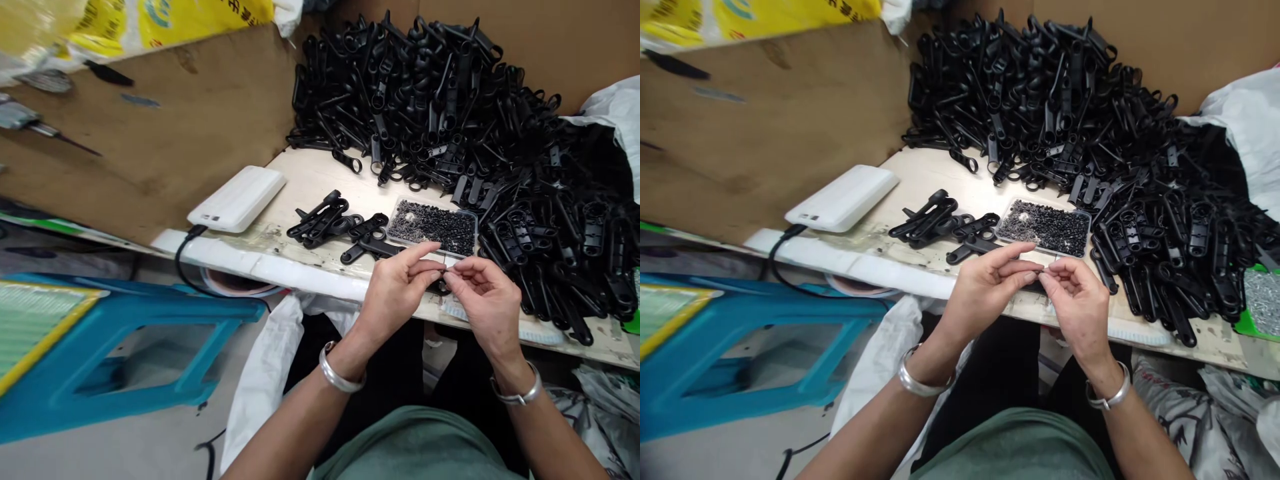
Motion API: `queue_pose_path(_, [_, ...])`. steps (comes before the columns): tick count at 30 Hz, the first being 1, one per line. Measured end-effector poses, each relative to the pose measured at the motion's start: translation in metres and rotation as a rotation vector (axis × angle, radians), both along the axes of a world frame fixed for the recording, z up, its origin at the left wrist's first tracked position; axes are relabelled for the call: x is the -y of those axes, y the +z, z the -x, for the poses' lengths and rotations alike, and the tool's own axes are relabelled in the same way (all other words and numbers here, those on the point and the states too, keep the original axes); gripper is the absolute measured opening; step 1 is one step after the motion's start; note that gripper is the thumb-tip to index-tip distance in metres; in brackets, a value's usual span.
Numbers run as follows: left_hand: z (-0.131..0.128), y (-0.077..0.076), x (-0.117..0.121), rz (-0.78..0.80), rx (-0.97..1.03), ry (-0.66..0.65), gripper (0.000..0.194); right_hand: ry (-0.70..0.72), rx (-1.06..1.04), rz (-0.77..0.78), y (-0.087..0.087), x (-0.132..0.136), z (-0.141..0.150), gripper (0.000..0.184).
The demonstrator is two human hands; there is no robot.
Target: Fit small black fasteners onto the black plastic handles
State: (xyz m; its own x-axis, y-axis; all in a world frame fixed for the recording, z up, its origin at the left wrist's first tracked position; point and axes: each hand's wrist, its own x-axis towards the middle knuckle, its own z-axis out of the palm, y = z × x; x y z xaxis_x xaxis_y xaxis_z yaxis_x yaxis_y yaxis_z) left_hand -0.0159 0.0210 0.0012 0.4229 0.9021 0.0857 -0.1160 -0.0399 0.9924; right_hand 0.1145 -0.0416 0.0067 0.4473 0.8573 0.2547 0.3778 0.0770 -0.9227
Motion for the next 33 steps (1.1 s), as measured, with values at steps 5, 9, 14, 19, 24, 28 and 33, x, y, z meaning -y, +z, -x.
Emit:
queue_pose_path(5, [0.003, 0.0, 0.004, -0.312, -0.227, 0.061, 0.035, 0.007, 0.382, -0.058, 0.0, 0.004, -0.001, 0.001])
queue_pose_path(9, [0.004, 0.0, 0.007, -0.453, -0.327, 0.102, 0.033, 0.011, 0.53, -0.076, 0.0, 0.007, 0.002, 0.007])
queue_pose_path(14, [0.001, -0.004, 0.014, -0.525, -0.395, 0.159, 0.03, -0.022, 0.429, -0.03, -0.002, 0.008, 0.004, 0.006])
queue_pose_path(19, [-0.005, -0.008, 0.021, -0.544, -0.435, 0.206, 0.026, -0.039, 0.4, 0.008, -0.002, 0.008, 0.004, 0.005])
queue_pose_path(24, [-0.004, -0.01, 0.021, -0.533, -0.416, 0.155, 0.027, -0.046, 0.459, -0.021, 0.0, 0.006, 0.003, 0.006])
queue_pose_path(28, [0.008, -0.006, 0.013, -0.644, -0.472, 0.118, 0.035, -0.076, 0.41, 0.017, -0.002, 0.007, -0.009, 0.005])
queue_pose_path(33, [0.021, -0.002, 0.002, -0.961, -0.869, 0.04, 0.016, -0.097, 0.378, 0.099, -0.009, 0.016, -0.029, 0.007])
